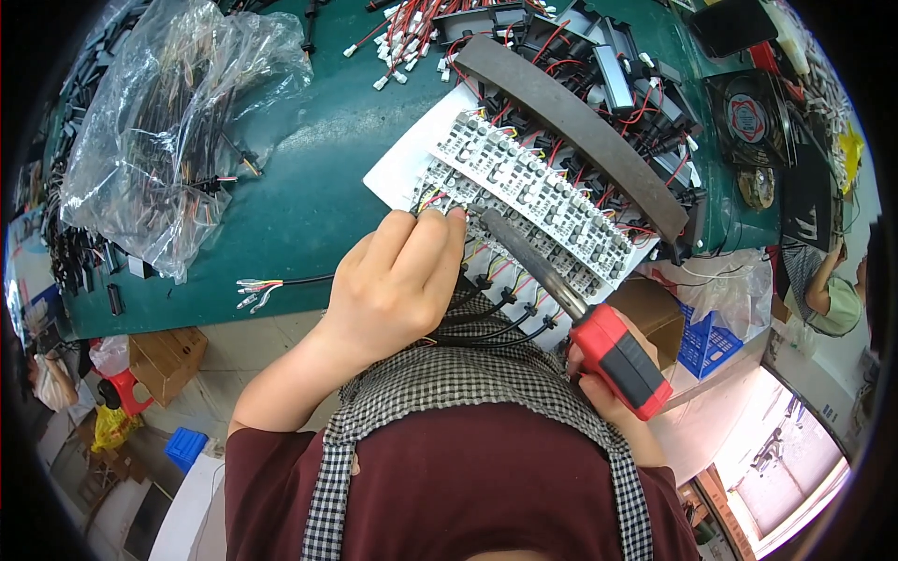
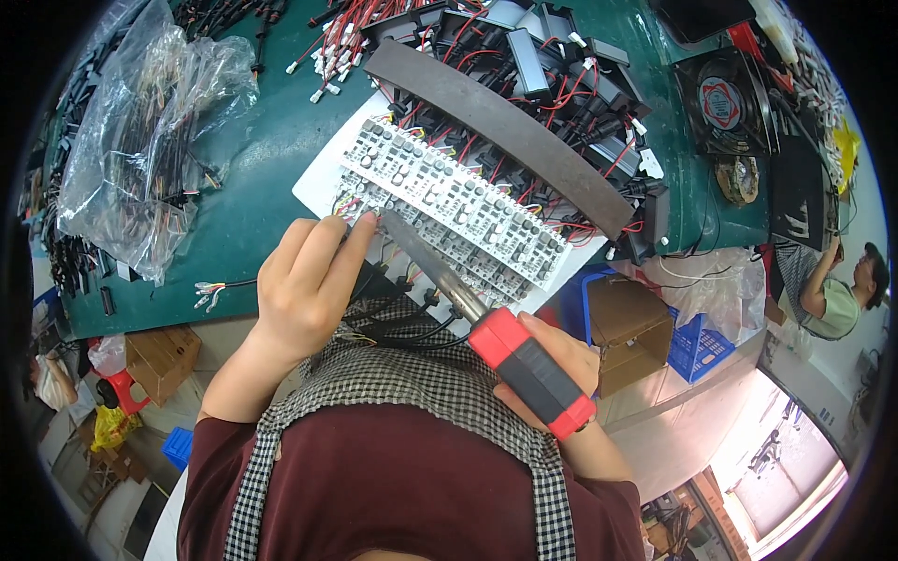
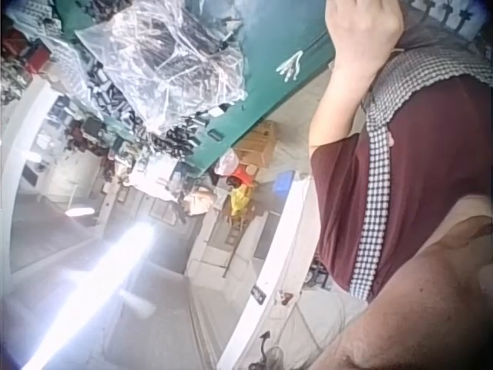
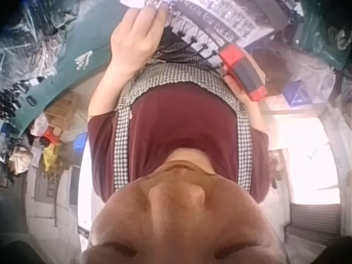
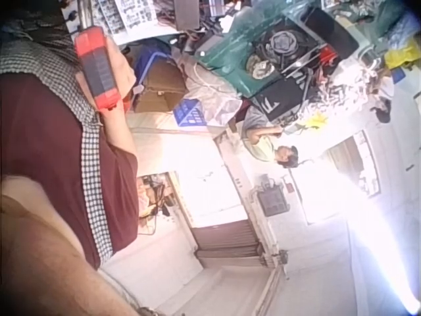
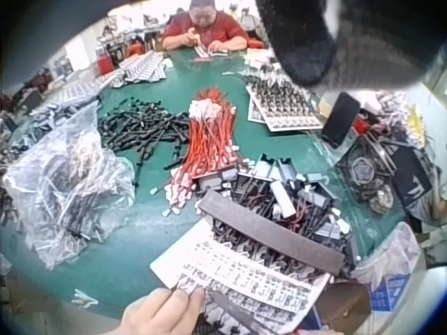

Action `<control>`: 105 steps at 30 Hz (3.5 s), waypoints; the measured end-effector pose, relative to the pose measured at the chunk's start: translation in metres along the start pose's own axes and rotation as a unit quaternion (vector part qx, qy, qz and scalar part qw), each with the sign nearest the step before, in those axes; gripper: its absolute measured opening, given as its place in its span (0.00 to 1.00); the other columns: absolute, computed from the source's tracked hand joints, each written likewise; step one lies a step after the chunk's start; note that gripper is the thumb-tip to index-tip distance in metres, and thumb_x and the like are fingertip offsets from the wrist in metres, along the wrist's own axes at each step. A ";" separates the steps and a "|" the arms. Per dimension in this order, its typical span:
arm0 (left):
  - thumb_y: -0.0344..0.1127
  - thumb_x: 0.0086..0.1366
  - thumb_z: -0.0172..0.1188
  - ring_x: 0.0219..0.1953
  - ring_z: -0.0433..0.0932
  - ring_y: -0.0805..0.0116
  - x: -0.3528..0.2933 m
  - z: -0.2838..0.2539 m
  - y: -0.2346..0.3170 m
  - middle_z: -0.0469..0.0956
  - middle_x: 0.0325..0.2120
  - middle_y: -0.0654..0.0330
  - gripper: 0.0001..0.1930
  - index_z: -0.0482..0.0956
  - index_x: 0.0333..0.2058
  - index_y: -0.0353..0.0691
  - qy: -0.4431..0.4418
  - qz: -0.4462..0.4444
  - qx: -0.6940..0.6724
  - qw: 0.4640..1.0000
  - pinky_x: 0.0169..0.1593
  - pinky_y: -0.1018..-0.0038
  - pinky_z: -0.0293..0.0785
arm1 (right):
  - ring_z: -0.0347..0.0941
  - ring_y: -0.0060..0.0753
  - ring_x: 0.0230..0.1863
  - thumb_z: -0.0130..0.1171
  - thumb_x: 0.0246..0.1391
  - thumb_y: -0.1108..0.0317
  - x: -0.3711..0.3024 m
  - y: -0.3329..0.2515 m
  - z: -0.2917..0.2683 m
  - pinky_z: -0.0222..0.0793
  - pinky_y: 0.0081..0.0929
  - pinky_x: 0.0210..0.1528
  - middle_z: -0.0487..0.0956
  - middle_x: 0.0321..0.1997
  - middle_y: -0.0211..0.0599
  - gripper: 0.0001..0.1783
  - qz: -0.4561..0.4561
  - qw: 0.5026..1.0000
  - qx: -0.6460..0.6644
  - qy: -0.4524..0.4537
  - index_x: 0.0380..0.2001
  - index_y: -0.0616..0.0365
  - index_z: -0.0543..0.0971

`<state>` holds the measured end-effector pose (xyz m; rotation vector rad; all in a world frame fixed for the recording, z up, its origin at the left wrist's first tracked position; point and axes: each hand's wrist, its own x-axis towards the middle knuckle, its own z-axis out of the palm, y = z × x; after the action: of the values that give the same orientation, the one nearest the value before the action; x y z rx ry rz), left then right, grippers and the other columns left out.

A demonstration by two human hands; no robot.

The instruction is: The person solders electrical wires onto an array of circuit boards or LED strips using a soldering gun.

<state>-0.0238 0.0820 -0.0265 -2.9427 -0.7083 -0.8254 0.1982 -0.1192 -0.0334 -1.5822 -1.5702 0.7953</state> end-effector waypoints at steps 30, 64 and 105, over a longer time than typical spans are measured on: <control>0.24 0.45 0.61 0.26 0.70 0.73 -0.001 0.000 0.000 0.72 0.30 0.61 0.14 0.81 0.34 0.30 0.008 0.004 -0.031 0.999 0.24 0.81 0.68 | 0.82 0.35 0.32 0.71 0.43 0.54 -0.031 0.012 0.000 0.75 0.25 0.36 0.82 0.32 0.39 0.41 0.096 0.987 0.125 0.034 0.53 0.73 0.68; 0.24 0.49 0.61 0.28 0.70 0.72 0.001 -0.001 0.007 0.70 0.29 0.59 0.13 0.80 0.36 0.27 -0.013 0.002 -0.010 1.000 0.23 0.82 0.67 | 0.81 0.45 0.38 0.73 0.37 0.58 -0.007 0.013 -0.001 0.75 0.30 0.41 0.81 0.41 0.51 0.38 -0.009 1.000 0.006 0.000 0.48 0.73 0.73; 0.28 0.53 0.62 0.43 0.72 0.59 -0.069 -0.038 -0.107 0.75 0.34 0.62 0.09 0.81 0.36 0.41 -0.031 -0.277 0.286 0.917 0.46 0.63 0.66 | 0.72 0.26 0.31 0.65 0.47 0.39 -0.026 -0.008 0.007 0.66 0.25 0.34 0.76 0.42 0.38 0.42 0.206 0.926 0.308 0.070 0.51 0.67 0.70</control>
<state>-0.1412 0.1444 -0.0400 -2.2633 -1.5224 -0.4163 0.1866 -0.1445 -0.0327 -1.4505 -0.7655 1.2286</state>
